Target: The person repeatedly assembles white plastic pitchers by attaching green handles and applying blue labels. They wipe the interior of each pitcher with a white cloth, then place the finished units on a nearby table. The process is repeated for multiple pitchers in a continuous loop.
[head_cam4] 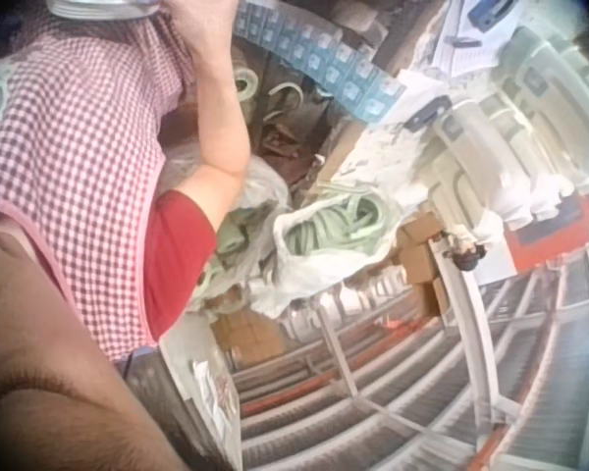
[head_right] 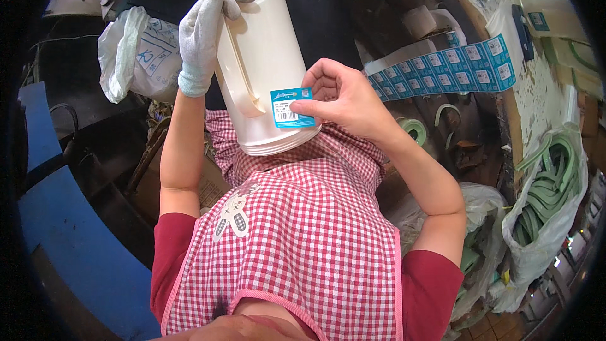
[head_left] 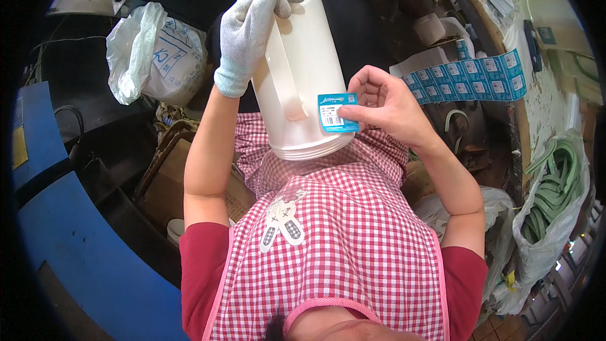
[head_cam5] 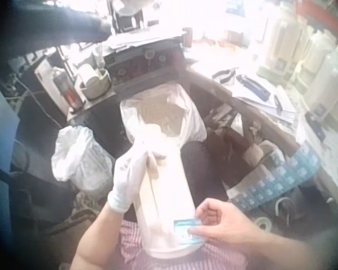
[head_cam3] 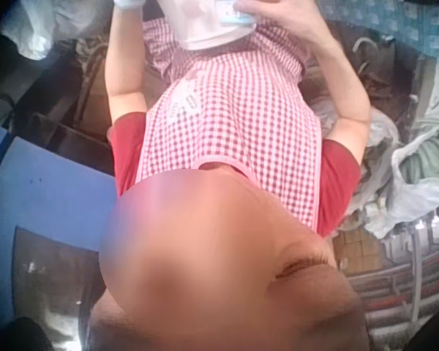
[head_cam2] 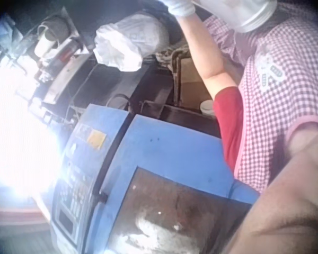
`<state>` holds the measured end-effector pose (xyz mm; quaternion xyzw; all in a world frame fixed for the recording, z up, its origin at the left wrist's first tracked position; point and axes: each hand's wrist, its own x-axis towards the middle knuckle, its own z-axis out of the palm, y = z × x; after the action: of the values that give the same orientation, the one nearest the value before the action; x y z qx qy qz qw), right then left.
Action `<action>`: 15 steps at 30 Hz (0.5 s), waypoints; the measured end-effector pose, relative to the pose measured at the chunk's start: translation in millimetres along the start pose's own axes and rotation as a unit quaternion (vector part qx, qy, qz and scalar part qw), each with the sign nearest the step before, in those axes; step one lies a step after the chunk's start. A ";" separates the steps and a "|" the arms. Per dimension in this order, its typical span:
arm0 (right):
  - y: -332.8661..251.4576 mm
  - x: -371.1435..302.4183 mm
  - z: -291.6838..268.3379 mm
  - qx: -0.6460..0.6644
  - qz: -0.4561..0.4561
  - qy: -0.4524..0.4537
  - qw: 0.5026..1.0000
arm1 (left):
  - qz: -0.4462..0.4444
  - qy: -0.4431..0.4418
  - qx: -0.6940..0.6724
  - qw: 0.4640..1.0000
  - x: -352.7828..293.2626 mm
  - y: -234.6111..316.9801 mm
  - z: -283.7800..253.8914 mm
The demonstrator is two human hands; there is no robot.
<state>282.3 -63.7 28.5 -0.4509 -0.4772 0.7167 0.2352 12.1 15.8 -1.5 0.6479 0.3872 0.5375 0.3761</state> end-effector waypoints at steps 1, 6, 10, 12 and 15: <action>2.6 0.1 2.8 -0.011 -0.013 -0.010 1.000 | 0.000 0.007 -0.013 1.000 -0.8 -0.6 -0.5; -1.9 -2.4 8.1 -0.131 -0.042 0.005 0.990 | 0.003 0.004 -0.015 1.000 -1.4 -2.8 -3.9; -5.9 0.8 8.8 -0.156 -0.055 -0.009 0.986 | 0.020 0.001 -0.004 1.000 0.3 -1.5 -1.7; -4.6 1.8 11.2 -0.171 -0.043 0.005 0.984 | -0.018 0.013 -0.057 0.998 0.7 -0.9 0.8; -2.4 1.7 16.5 -0.192 -0.052 0.016 0.980 | -0.132 0.044 -0.165 0.976 0.0 -0.1 3.3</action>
<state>266.9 -69.1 32.1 -0.4741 -0.6250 0.5908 0.1886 15.3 15.6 -2.1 0.4952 0.3916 0.5677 0.5284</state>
